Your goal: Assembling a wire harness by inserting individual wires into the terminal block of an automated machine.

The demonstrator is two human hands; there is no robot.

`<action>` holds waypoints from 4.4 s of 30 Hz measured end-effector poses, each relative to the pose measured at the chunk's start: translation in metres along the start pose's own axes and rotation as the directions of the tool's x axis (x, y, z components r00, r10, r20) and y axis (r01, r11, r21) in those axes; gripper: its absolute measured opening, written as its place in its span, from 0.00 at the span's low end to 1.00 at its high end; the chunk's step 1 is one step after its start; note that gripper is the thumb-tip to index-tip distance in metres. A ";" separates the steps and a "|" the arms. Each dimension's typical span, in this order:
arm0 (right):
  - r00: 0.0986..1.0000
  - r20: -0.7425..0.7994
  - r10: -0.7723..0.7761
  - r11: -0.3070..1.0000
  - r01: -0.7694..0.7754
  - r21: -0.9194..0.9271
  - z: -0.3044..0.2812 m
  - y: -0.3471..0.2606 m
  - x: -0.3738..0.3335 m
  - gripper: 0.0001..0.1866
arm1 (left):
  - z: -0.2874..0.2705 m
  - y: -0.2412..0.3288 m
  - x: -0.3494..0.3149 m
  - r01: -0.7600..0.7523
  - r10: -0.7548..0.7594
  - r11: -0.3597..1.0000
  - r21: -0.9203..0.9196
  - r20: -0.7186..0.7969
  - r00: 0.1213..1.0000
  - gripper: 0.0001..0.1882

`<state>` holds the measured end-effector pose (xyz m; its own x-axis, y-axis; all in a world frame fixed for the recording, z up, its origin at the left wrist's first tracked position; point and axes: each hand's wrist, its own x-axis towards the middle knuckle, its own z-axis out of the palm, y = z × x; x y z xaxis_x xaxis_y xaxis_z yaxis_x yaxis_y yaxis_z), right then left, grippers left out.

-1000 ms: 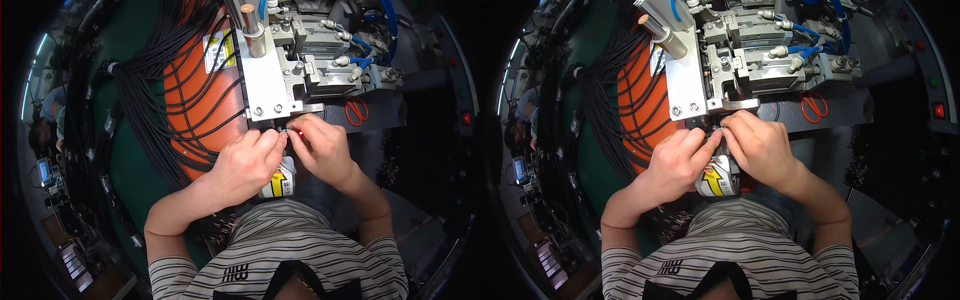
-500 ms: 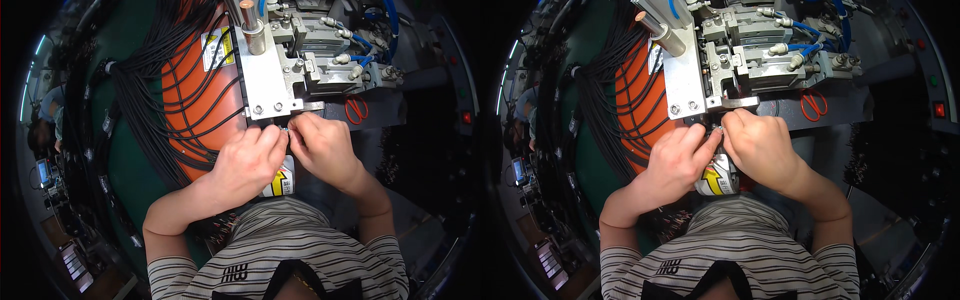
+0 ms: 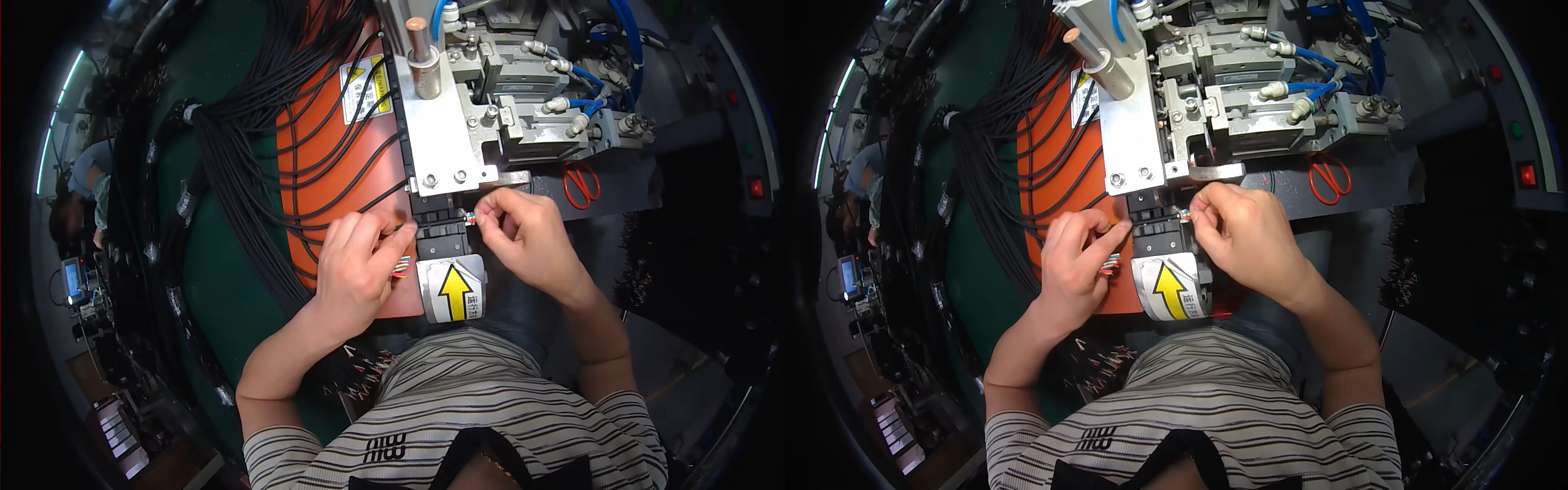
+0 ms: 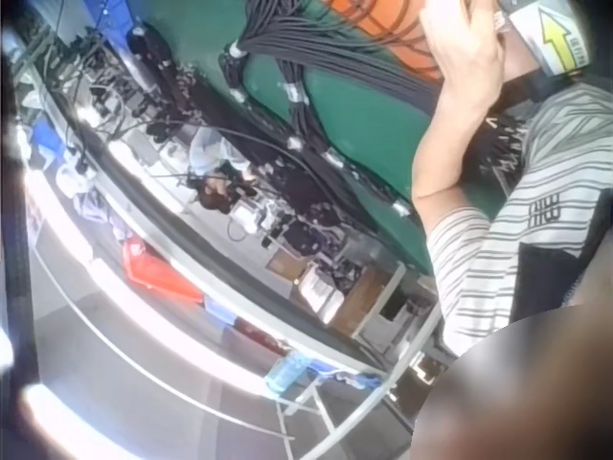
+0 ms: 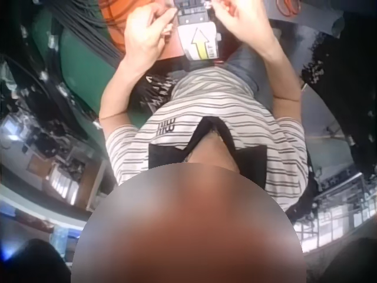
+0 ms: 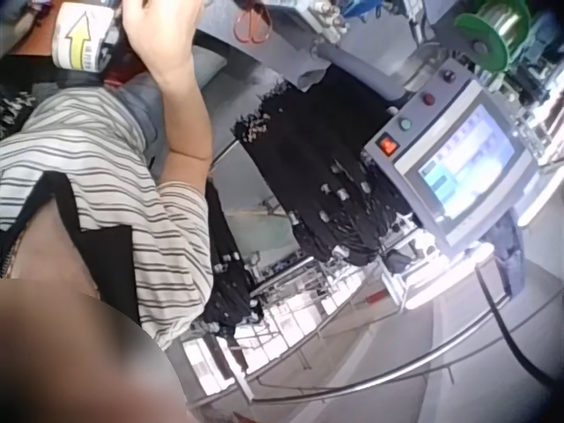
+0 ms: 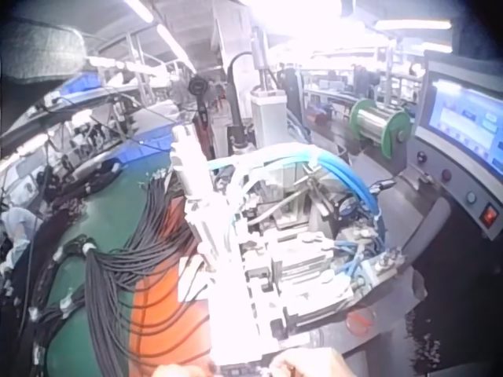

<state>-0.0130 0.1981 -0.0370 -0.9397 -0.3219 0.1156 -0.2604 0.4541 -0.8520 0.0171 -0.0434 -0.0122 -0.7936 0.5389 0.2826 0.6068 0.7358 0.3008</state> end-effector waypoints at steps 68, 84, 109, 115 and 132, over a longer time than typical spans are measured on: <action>0.990 0.019 -0.137 0.854 0.108 0.509 0.001 0.003 -0.004 0.08 | 0.007 -0.001 0.038 0.288 -0.041 0.534 -0.795 0.316 0.948 0.04; 0.958 -0.041 -0.284 0.913 0.257 -0.317 0.005 -0.006 -0.002 0.05 | 0.019 0.019 0.026 -0.072 0.067 0.987 -0.146 -0.036 0.997 0.29; 0.999 -0.008 -0.041 0.997 0.041 0.062 0.004 0.005 -0.001 0.02 | 0.008 0.018 0.024 0.006 0.004 0.992 -0.128 0.076 0.997 0.25; 0.995 -0.098 -0.014 1.000 0.016 0.017 0.005 0.004 -0.002 0.04 | 0.008 0.005 0.009 0.018 -0.021 0.999 -0.040 -0.087 0.996 0.19; 0.998 -0.008 -0.061 0.866 0.057 0.497 0.010 -0.006 -0.021 0.10 | 0.007 0.014 0.025 0.070 -0.049 0.806 -0.588 0.051 0.997 0.16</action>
<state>0.0104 0.1937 -0.0394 -0.9236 -0.3428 0.1714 -0.1686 -0.0383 -0.9849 0.0054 -0.0162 -0.0073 -0.8235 0.5227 0.2206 0.4606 0.3890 0.7978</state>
